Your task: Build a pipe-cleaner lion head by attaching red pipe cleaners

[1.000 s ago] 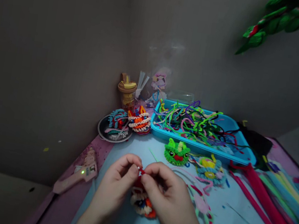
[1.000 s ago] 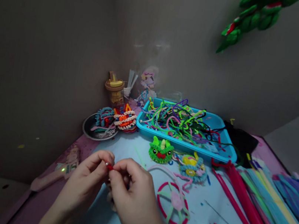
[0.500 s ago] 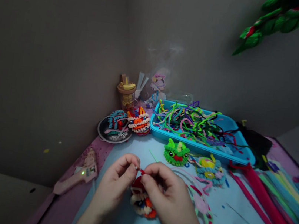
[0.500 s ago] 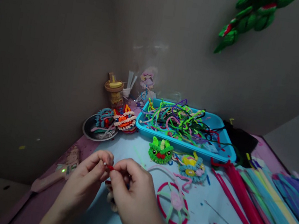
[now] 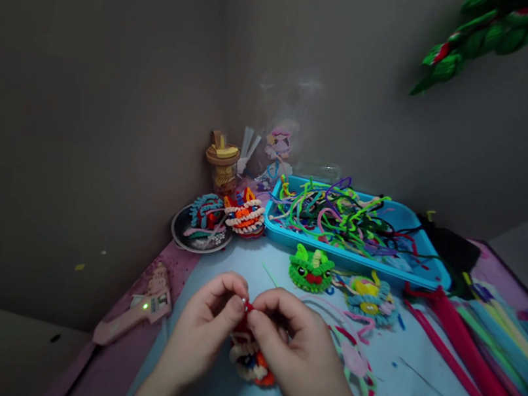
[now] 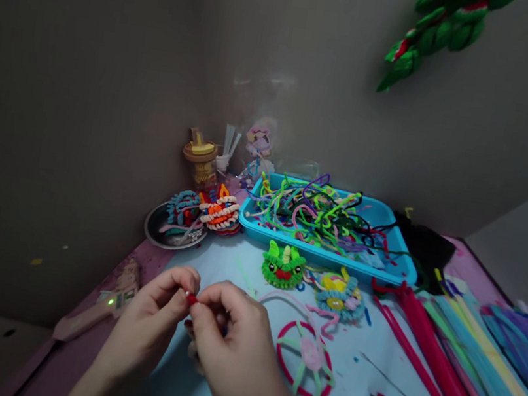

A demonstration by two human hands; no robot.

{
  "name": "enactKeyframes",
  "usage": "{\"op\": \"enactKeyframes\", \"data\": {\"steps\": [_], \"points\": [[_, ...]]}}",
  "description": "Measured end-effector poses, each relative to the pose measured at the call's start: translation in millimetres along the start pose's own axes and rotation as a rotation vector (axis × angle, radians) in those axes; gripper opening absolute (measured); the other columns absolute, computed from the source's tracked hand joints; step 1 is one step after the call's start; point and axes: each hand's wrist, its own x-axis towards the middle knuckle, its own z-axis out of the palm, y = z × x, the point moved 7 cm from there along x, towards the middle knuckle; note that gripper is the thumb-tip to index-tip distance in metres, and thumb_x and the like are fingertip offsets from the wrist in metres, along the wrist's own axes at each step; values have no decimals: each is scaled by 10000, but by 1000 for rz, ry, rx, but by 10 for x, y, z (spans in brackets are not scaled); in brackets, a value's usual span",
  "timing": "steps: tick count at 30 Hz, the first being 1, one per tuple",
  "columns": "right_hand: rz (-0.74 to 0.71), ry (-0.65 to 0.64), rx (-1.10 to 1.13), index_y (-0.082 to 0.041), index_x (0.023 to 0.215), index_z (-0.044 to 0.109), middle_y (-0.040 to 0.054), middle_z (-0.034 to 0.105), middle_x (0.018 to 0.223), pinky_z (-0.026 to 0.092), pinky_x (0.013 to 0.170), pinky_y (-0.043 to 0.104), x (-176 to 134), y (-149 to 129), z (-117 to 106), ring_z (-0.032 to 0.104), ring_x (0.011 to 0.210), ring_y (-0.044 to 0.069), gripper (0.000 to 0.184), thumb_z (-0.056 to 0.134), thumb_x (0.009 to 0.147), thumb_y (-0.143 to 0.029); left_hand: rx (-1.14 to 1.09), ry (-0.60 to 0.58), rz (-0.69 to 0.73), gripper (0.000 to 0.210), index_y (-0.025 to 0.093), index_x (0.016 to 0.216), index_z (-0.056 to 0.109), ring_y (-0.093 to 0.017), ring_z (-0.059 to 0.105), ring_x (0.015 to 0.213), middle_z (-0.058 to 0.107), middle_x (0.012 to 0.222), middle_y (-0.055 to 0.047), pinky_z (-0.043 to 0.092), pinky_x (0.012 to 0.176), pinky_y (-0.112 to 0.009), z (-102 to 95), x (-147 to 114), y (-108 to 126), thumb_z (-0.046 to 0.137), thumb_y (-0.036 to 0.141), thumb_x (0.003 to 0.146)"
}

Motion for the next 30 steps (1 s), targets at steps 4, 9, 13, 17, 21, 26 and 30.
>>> {"op": "enactKeyframes", "data": {"steps": [4, 9, 13, 17, 21, 26, 30], "points": [[-4, -3, -33, -188, 675, 518, -52, 491, 523, 373, 391, 170, -1, 8, -10, 474, 424, 77, 122, 506, 782, -246, 47, 23, 19, 123, 205, 804, 603, -103, 486, 762, 510, 797, 26, 393, 702, -176, -5, 5, 55, 659, 311, 830], [-3, -5, -60, -181, 674, 528, -54, 495, 499, 368, 394, 166, 11, 7, -11, 474, 416, 75, 126, 504, 783, -241, 74, 34, 20, 136, 201, 790, 599, -113, 489, 764, 510, 790, 21, 399, 694, -179, -11, 9, 80, 680, 309, 808], [-5, -7, -67, -179, 657, 532, -51, 505, 487, 371, 380, 166, 10, -12, -14, 482, 396, 76, 135, 496, 772, -240, 151, 17, 53, 106, 202, 772, 590, -120, 487, 758, 507, 783, 18, 399, 690, -187, -7, -4, 129, 650, 269, 827], [-26, -21, -117, -172, 655, 562, -47, 529, 520, 377, 387, 165, 5, -30, -29, 497, 388, 69, 137, 495, 768, -208, 317, -5, 120, 85, 202, 766, 581, -124, 496, 763, 506, 787, 16, 398, 691, -198, -1, -12, 246, 600, 191, 848], [-55, -37, -181, -168, 662, 593, -41, 543, 548, 391, 428, 169, 12, -32, -32, 513, 427, 71, 154, 491, 776, -182, 484, -31, 178, 111, 196, 751, 576, -127, 511, 737, 517, 768, 15, 400, 665, -211, 7, -12, 337, 566, 143, 848], [-116, -41, -277, -167, 676, 620, -28, 567, 559, 416, 522, 190, 16, -56, -28, 538, 526, 96, 175, 492, 793, -155, 614, -21, 230, 129, 188, 732, 579, -138, 538, 732, 545, 760, 2, 411, 657, -225, -3, -25, 385, 557, 115, 836], [-150, -45, -330, -171, 678, 632, -19, 592, 577, 412, 553, 205, 17, -80, -39, 546, 562, 109, 179, 498, 790, -130, 693, -30, 288, 144, 190, 709, 580, -135, 545, 696, 557, 727, 3, 416, 632, -219, 21, -49, 465, 570, 121, 834]]}}
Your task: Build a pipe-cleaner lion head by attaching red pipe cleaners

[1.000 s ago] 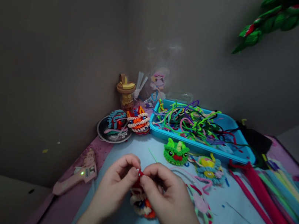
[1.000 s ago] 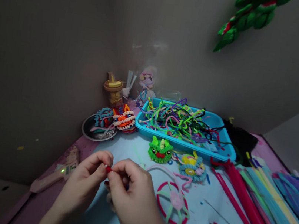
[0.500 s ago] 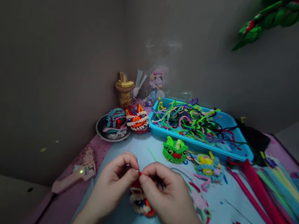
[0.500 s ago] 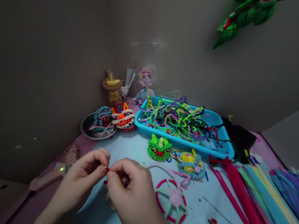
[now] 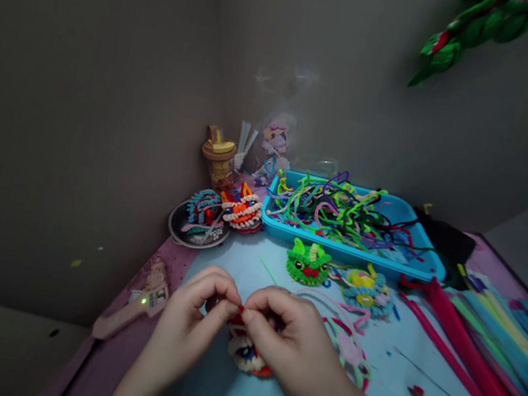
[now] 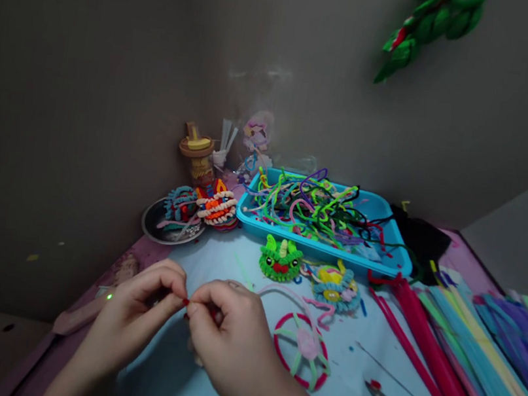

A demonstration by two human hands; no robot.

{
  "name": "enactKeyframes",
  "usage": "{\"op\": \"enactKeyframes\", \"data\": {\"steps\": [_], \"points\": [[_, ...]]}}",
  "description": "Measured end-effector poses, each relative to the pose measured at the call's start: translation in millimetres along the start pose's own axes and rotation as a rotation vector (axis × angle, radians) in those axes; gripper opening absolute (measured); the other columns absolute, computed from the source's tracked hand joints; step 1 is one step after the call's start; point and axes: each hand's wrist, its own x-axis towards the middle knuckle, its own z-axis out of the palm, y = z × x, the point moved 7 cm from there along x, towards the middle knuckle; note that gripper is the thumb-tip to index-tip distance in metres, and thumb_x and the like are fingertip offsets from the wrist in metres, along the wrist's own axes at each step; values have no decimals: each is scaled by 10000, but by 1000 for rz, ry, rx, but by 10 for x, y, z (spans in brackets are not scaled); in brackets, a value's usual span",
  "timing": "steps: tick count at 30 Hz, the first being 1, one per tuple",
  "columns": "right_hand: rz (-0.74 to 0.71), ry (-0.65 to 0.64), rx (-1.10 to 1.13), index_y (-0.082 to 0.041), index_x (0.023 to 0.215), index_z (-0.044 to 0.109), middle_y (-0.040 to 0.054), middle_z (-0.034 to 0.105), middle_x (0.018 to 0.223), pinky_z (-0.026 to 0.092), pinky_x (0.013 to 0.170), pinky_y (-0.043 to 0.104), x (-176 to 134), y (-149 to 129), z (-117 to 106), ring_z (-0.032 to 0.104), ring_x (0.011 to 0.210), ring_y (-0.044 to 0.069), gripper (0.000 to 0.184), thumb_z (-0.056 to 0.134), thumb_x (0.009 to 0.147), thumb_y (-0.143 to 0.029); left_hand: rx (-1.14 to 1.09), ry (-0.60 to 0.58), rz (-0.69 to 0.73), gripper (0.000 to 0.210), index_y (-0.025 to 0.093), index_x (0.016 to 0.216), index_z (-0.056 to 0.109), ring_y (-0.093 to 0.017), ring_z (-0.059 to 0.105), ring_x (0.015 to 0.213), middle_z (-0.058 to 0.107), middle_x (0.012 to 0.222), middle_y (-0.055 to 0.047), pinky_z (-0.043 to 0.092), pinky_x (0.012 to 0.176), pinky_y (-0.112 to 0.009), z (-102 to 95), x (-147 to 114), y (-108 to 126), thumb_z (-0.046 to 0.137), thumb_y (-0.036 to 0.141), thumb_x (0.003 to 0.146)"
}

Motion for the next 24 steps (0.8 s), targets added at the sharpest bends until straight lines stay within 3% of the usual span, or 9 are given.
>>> {"op": "enactKeyframes", "data": {"steps": [6, 10, 24], "points": [[-55, 6, -44, -174, 665, 632, -13, 612, 594, 419, 605, 218, 17, -19, -7, 571, 617, 123, 183, 505, 777, -105, 69, -59, 61, 133, 197, 740, 611, -123, 570, 684, 595, 729, 5, 431, 617, -199, 19, 1, 82, 580, 116, 842], [9, -10, 39, -174, 691, 622, -24, 581, 592, 417, 544, 195, 13, 36, 19, 554, 560, 105, 173, 486, 791, -134, 17, -20, 54, 115, 204, 765, 629, -124, 583, 716, 602, 751, 5, 442, 646, -202, 12, -15, 59, 592, 128, 843], [-74, 58, -4, -174, 650, 618, -6, 592, 606, 432, 593, 233, 8, -5, -33, 562, 611, 127, 159, 515, 767, -144, -213, 31, -105, 91, 178, 696, 669, -145, 564, 684, 599, 700, -14, 436, 629, -225, 22, -4, -79, 669, 194, 786]]}}
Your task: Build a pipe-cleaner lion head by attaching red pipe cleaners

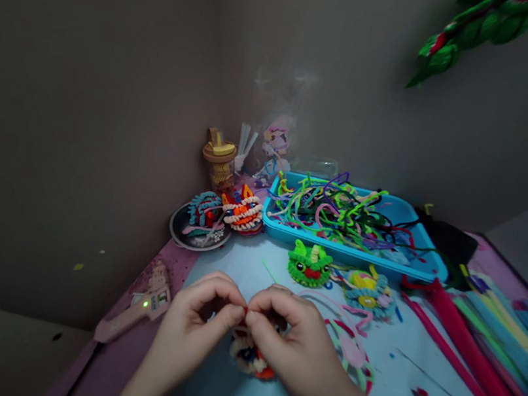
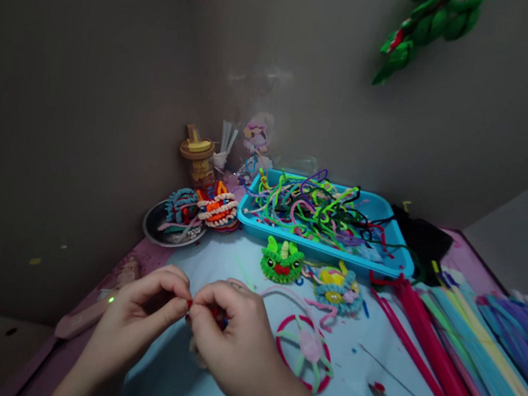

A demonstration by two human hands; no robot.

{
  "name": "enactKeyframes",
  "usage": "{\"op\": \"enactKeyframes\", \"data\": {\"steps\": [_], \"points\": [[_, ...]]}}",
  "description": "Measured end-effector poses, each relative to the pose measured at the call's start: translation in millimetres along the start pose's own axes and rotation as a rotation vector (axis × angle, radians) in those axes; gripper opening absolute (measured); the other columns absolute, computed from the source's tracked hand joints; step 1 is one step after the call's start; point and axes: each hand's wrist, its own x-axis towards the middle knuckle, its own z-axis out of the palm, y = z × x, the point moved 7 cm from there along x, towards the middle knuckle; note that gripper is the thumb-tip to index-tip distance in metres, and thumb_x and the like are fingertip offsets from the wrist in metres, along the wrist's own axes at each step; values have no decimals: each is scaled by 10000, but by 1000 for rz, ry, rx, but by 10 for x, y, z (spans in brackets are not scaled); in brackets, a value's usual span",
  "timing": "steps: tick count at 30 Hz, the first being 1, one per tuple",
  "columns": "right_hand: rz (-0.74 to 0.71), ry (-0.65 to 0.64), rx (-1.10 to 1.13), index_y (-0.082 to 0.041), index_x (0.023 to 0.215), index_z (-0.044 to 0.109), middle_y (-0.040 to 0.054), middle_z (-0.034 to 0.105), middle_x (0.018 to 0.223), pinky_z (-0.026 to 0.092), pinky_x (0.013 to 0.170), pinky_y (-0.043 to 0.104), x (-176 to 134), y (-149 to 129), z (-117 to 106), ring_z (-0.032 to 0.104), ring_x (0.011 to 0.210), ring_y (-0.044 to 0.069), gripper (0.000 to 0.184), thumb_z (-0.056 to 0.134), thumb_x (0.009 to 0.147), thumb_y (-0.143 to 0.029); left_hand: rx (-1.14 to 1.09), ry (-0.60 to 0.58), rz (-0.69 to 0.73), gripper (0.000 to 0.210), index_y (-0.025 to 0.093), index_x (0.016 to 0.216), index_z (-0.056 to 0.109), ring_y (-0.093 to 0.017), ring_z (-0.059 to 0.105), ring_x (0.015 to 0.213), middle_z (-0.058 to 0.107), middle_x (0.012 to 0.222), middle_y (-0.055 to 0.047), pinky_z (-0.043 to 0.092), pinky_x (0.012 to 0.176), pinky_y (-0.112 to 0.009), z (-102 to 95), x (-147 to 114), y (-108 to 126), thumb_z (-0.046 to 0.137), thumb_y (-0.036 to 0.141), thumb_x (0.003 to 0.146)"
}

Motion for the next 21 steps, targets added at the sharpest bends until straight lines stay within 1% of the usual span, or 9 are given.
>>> {"op": "enactKeyframes", "data": {"steps": [6, 9, 12, 17, 21], "points": [[136, 22, 138, -183, 629, 555, -32, 534, 542, 408, 456, 202, -21, 63, 21, 517, 476, 100, 128, 491, 740, -190, -49, -19, -23, 47, 193, 749, 726, -159, 596, 717, 642, 744, -31, 459, 660, -241, 1, 15, -49, 686, 194, 773], [160, 18, 169, -181, 629, 546, -37, 526, 555, 395, 422, 186, -21, 63, 37, 507, 448, 87, 110, 497, 727, -185, -62, -15, -25, 68, 198, 745, 723, -147, 593, 711, 638, 736, -22, 454, 658, -228, 3, 12, -40, 671, 199, 788], [132, 32, 148, -175, 626, 552, -34, 522, 559, 398, 440, 187, -18, 47, 31, 510, 466, 88, 119, 495, 731, -169, -77, 4, -35, 91, 190, 715, 708, -136, 578, 688, 617, 710, -13, 443, 638, -217, 17, 11, -42, 664, 195, 794], [34, 92, 64, -170, 623, 579, -20, 552, 576, 411, 508, 199, -31, 9, -12, 529, 534, 100, 162, 500, 763, -152, -170, 41, -20, 101, 179, 693, 705, -141, 567, 673, 601, 702, -20, 441, 615, -224, 47, 20, -110, 679, 217, 783], [9, 82, 63, -173, 649, 622, -2, 601, 617, 437, 567, 218, -24, 17, -22, 563, 597, 119, 169, 526, 788, -167, -142, 78, 13, 102, 185, 679, 715, -153, 571, 689, 616, 700, -29, 446, 630, -235, 30, 18, -138, 685, 208, 774]]}}
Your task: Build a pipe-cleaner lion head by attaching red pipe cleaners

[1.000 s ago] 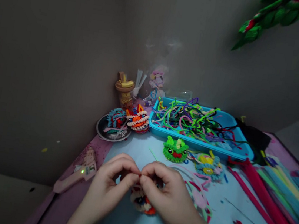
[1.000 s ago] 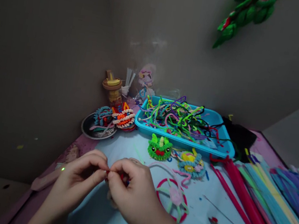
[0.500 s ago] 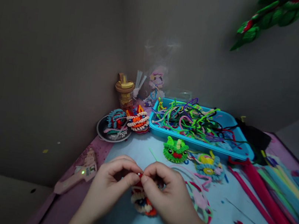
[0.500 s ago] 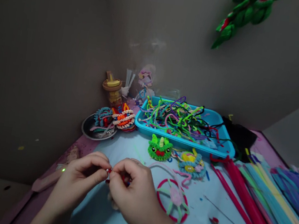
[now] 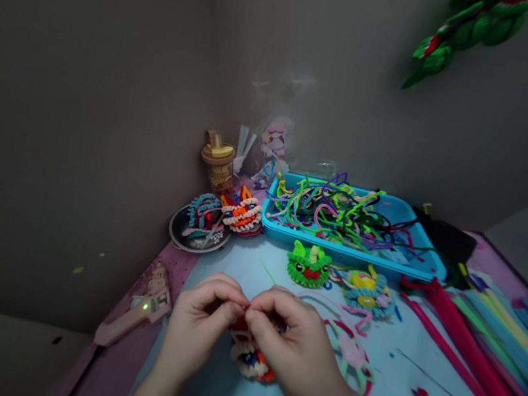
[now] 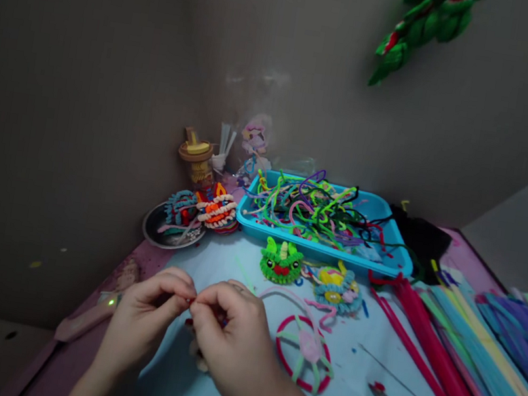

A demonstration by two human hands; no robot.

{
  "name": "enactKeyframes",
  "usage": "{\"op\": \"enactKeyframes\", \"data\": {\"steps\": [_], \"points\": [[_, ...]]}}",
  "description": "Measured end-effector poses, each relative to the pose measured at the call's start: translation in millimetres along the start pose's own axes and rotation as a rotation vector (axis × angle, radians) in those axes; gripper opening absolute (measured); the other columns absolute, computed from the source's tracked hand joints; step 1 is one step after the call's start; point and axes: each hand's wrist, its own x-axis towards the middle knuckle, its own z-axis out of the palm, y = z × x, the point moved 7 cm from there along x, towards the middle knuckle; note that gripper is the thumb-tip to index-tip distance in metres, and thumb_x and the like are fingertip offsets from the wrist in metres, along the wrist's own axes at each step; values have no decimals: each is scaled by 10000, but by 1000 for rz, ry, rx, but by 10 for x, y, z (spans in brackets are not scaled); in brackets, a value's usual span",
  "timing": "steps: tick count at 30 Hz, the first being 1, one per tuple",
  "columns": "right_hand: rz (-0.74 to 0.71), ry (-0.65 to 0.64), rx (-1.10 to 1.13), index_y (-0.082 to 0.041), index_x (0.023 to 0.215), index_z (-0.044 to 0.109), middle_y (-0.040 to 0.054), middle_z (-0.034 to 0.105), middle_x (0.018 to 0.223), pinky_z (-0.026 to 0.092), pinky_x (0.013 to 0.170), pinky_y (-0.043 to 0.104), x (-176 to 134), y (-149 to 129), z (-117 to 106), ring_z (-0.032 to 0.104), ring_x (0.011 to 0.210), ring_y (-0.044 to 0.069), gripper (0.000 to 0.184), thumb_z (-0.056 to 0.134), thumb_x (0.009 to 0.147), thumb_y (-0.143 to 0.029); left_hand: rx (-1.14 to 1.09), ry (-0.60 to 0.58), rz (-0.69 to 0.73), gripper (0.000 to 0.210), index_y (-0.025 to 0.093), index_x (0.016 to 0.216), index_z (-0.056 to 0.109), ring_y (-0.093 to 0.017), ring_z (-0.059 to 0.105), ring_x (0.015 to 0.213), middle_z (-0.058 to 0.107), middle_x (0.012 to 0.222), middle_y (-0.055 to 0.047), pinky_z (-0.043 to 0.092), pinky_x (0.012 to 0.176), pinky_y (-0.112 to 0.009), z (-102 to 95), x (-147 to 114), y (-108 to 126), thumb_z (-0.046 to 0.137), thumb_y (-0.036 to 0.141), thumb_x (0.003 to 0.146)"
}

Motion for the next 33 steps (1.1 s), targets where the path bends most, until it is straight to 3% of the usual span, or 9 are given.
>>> {"op": "enactKeyframes", "data": {"steps": [4, 8, 15, 25, 28, 33], "points": [[53, -29, 69, -175, 686, 646, 7, 629, 662, 458, 610, 224, 17, 46, 16, 588, 656, 131, 127, 558, 777, -176, 47, 15, 31, 117, 189, 682, 710, -159, 570, 705, 611, 708, -30, 442, 652, -244, -22, 0, 17, 671, 211, 791], [163, -73, 201, -169, 755, 619, -14, 594, 626, 440, 498, 206, 11, 128, 82, 549, 534, 109, 89, 572, 781, -240, 37, 37, 54, 131, 192, 693, 694, -155, 545, 735, 566, 744, -22, 423, 673, -240, -33, 10, 31, 655, 234, 811], [97, -26, 160, -176, 670, 591, 7, 595, 661, 440, 508, 192, -5, 148, 55, 564, 605, 115, 132, 536, 790, -158, 53, -28, 25, 179, 190, 686, 682, -151, 518, 726, 526, 753, -16, 410, 662, -238, 37, -13, 25, 635, 283, 832], [236, -92, 408, -168, 683, 574, -21, 564, 608, 426, 459, 200, 19, 223, 150, 524, 491, 95, 125, 597, 734, -280, 68, -40, 99, 163, 197, 700, 683, -141, 531, 712, 539, 733, -9, 410, 647, -224, 26, 9, 36, 624, 247, 844], [205, -75, 327, -170, 744, 594, -15, 569, 638, 441, 511, 217, 31, 205, 134, 545, 545, 112, 107, 601, 733, -277, 61, -8, 96, 167, 198, 708, 658, -134, 519, 711, 525, 741, 0, 400, 652, -220, 2, 10, 30, 607, 248, 858], [95, -29, 169, -173, 662, 577, -1, 535, 664, 432, 554, 234, 33, 171, 86, 531, 595, 121, 132, 527, 774, -221, 33, -31, 66, 172, 192, 699, 651, -135, 517, 716, 521, 745, -2, 400, 651, -221, 36, 12, -11, 620, 265, 851]]}}
